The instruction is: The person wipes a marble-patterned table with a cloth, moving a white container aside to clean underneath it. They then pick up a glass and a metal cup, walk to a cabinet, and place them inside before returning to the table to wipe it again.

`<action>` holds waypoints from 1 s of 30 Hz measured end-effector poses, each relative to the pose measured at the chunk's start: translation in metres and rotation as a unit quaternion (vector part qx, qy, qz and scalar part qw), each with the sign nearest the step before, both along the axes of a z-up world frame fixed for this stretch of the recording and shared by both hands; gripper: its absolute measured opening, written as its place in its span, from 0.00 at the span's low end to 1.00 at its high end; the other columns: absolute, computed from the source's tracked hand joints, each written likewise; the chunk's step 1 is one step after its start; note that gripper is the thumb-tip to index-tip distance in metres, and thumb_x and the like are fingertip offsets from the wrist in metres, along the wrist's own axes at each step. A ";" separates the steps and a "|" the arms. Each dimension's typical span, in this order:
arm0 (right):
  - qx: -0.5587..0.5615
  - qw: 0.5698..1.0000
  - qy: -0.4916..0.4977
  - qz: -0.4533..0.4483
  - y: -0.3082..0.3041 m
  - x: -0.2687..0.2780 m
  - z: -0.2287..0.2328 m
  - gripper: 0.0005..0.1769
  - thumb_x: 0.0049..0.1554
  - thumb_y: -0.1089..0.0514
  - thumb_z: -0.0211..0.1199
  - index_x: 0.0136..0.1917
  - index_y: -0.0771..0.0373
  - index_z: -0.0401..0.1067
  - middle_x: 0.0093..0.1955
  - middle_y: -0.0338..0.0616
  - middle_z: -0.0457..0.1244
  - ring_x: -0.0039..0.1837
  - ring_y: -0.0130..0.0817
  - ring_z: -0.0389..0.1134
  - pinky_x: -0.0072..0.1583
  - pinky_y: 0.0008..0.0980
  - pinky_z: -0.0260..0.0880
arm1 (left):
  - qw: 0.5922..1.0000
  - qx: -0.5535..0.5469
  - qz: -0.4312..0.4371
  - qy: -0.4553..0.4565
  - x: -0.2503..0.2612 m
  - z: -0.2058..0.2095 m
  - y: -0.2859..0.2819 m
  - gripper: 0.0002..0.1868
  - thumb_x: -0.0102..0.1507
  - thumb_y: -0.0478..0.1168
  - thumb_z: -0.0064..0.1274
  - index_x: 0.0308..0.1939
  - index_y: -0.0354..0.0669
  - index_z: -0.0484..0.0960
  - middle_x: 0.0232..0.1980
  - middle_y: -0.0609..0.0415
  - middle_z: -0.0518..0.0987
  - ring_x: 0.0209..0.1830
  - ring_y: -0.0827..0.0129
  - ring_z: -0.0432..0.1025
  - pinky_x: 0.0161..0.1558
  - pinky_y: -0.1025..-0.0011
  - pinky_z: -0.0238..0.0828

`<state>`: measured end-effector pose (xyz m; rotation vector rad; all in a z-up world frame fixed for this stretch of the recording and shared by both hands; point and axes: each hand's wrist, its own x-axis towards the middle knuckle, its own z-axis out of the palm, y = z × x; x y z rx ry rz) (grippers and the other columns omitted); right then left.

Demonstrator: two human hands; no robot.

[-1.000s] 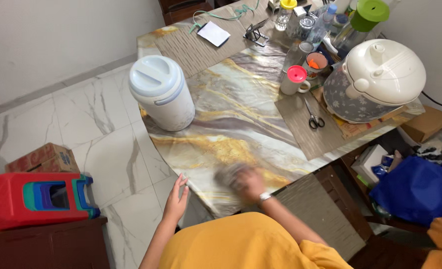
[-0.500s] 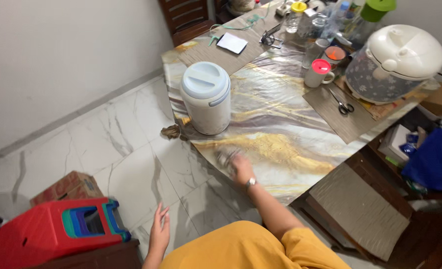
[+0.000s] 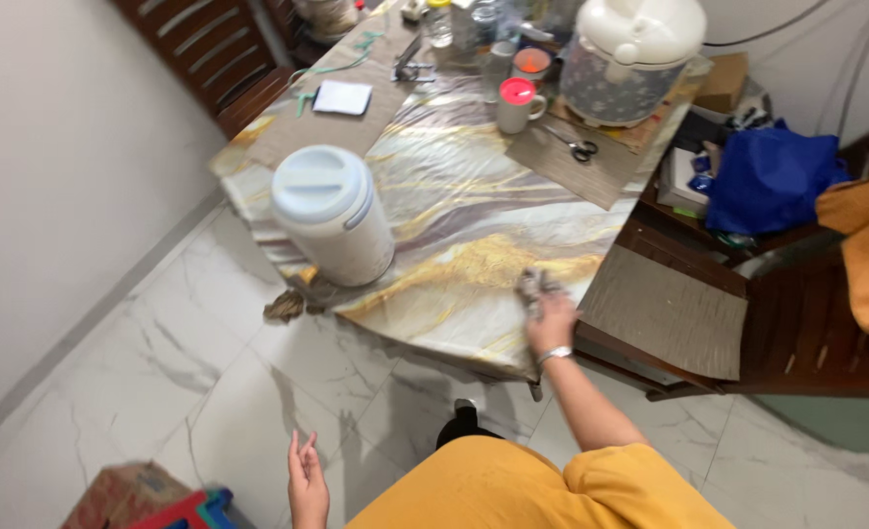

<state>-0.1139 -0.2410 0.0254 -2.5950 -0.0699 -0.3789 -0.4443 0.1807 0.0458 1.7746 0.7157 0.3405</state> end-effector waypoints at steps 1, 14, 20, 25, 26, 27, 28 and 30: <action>-0.003 1.000 -0.015 0.019 0.018 -0.002 -0.004 0.27 0.46 0.60 0.63 0.61 0.63 0.73 0.67 0.52 0.64 0.74 0.53 0.59 0.77 0.55 0.52 | 1.000 -0.003 -0.013 0.000 0.008 0.001 0.002 0.31 0.73 0.46 0.35 0.79 0.41 0.53 0.70 0.51 0.73 0.64 0.68 0.69 0.66 0.70 0.59; 0.166 0.870 0.024 0.464 0.108 0.034 -0.011 0.10 0.44 0.62 0.71 0.42 0.58 0.77 0.49 0.48 0.68 0.53 0.51 0.68 0.54 0.47 0.70 | 0.937 0.280 -0.192 -0.082 0.212 0.099 -0.004 0.34 0.70 0.51 0.44 0.77 0.39 0.61 0.78 0.39 0.62 0.80 0.45 0.52 0.75 0.53 0.46; -0.009 0.913 -0.058 0.404 0.036 0.134 0.072 0.21 0.42 0.65 0.67 0.51 0.52 0.79 0.68 0.49 0.64 0.71 0.51 0.61 0.71 0.52 0.59 | 0.874 0.394 -0.147 -0.243 0.284 0.166 0.008 0.34 0.76 0.57 0.38 0.78 0.37 0.57 0.81 0.42 0.60 0.84 0.42 0.48 0.82 0.45 0.42; -0.046 0.873 -0.119 0.471 0.040 0.147 0.143 0.24 0.45 0.64 0.66 0.57 0.51 0.77 0.75 0.48 0.59 0.78 0.48 0.56 0.79 0.58 0.47 | 0.866 0.422 -0.137 -0.233 0.316 0.193 0.029 0.36 0.76 0.60 0.38 0.79 0.38 0.58 0.82 0.42 0.57 0.86 0.39 0.44 0.82 0.39 0.34; -0.050 0.869 -0.125 0.475 0.045 0.150 0.152 0.25 0.45 0.64 0.66 0.57 0.51 0.76 0.75 0.47 0.59 0.78 0.47 0.56 0.79 0.59 0.46 | 0.863 0.426 -0.138 -0.233 0.324 0.196 0.034 0.36 0.75 0.60 0.38 0.78 0.39 0.58 0.82 0.43 0.58 0.86 0.40 0.44 0.82 0.38 0.32; -0.052 0.866 -0.129 0.480 0.050 0.149 0.156 0.25 0.45 0.64 0.66 0.57 0.50 0.76 0.74 0.46 0.60 0.78 0.46 0.56 0.80 0.60 0.45 | 0.863 0.425 -0.141 -0.232 0.331 0.197 0.040 0.35 0.76 0.60 0.38 0.78 0.40 0.60 0.82 0.44 0.57 0.86 0.40 0.44 0.82 0.38 0.32; -0.055 0.863 -0.133 0.485 0.056 0.147 0.158 0.25 0.45 0.64 0.65 0.58 0.50 0.76 0.74 0.45 0.60 0.78 0.45 0.56 0.81 0.61 0.44 | 0.864 0.424 -0.143 -0.231 0.339 0.198 0.046 0.34 0.76 0.60 0.37 0.78 0.42 0.62 0.82 0.44 0.57 0.86 0.39 0.43 0.82 0.37 0.31; -0.063 0.862 -0.137 0.484 0.074 0.143 0.157 0.24 0.45 0.63 0.66 0.56 0.51 0.76 0.74 0.45 0.60 0.78 0.45 0.56 0.81 0.60 0.44 | 0.860 0.427 -0.155 -0.232 0.352 0.202 0.060 0.31 0.76 0.61 0.37 0.75 0.45 0.67 0.82 0.46 0.59 0.86 0.40 0.43 0.82 0.36 0.29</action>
